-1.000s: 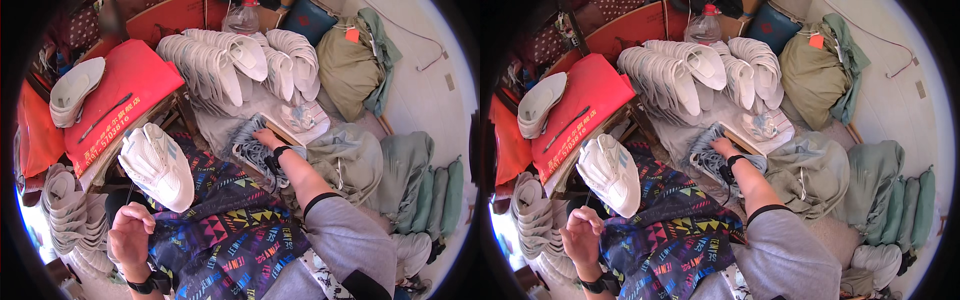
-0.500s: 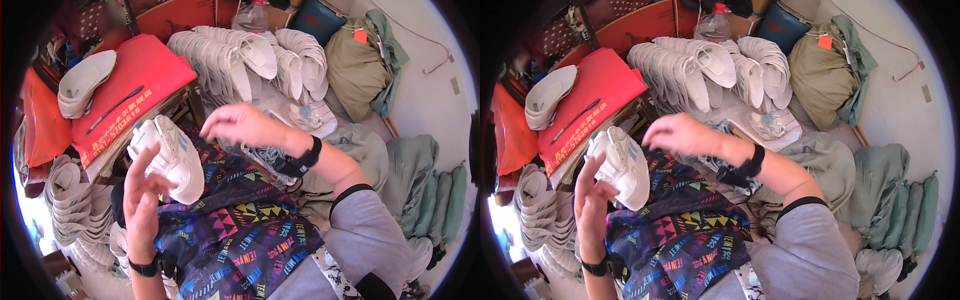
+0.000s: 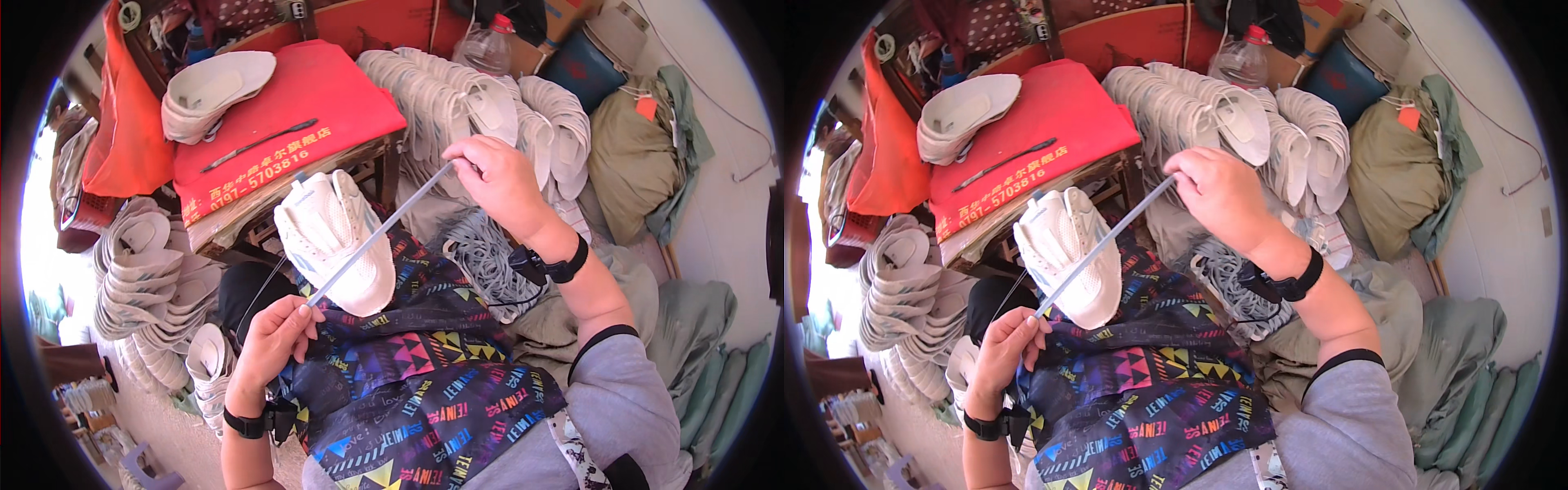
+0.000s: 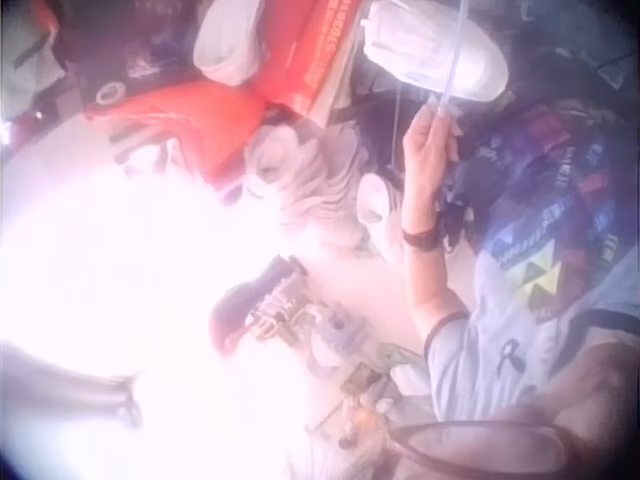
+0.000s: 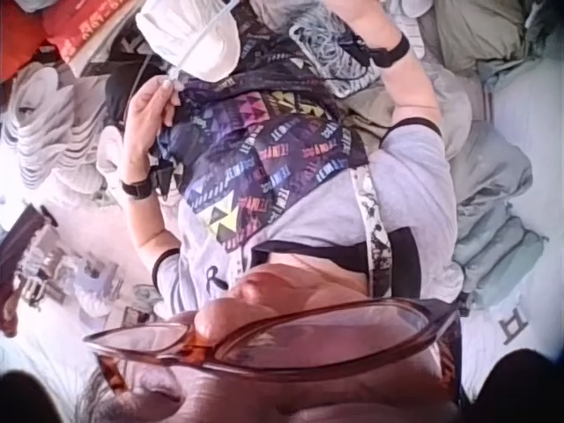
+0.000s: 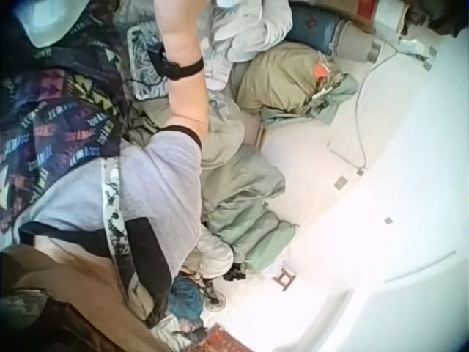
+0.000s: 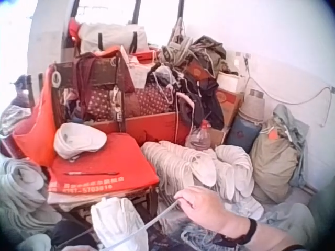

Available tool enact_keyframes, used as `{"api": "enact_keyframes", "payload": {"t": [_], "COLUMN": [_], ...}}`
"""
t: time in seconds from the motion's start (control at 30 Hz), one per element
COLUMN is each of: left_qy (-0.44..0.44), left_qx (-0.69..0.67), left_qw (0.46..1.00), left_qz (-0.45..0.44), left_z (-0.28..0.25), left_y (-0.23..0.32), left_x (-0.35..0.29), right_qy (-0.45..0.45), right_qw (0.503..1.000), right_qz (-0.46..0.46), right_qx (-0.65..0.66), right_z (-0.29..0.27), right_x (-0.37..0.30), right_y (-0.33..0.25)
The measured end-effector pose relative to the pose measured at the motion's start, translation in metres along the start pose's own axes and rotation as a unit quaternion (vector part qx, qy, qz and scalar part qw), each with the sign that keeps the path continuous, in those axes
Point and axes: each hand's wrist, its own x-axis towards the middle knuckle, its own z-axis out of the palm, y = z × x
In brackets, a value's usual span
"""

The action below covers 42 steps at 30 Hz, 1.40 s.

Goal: The person picks up a shoelace from a container and threads it through the eyelets of a shoe. After pulling the laces tight and finishing the shoe, they set it aside and reach for another shoelace.

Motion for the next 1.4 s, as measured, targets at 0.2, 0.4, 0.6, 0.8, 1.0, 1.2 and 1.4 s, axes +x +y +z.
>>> {"api": "enact_keyframes", "payload": {"t": [0.2,0.4,0.6,0.8,1.0,1.2,1.4], "left_qy": [-0.005,0.019,0.028,0.105,0.145,0.154,0.134], "left_qx": [0.039,0.105,0.071,0.034,-0.017,-0.015,0.003], "left_qw": [0.999,0.994,0.997,0.991,0.984,0.981,0.983], "left_qz": [-0.007,0.036,0.022,0.076,0.104,0.118,0.126], "left_z": [0.023,0.041,0.032,0.034,0.034,0.038,0.031], "left_y": [0.009,0.039,0.020,0.006,-0.009,-0.012,-0.020], "left_x": [0.011,0.030,0.032,0.046,0.046,0.047,0.048], "right_qy": [-0.091,-0.241,-0.234,-0.216,-0.175,-0.148,-0.201], "right_qw": [0.979,0.866,0.936,0.937,0.951,0.964,0.913], "right_qz": [-0.074,0.004,-0.053,-0.055,-0.006,-0.029,0.106], "right_qx": [-0.169,0.438,0.259,0.270,0.255,0.219,0.339], "right_z": [0.051,0.069,0.065,0.082,0.096,0.105,0.107], "right_x": [-0.003,-0.006,0.004,0.005,0.003,-0.001,-0.009], "right_y": [-0.003,-0.088,-0.077,-0.069,-0.062,-0.067,-0.072]}}
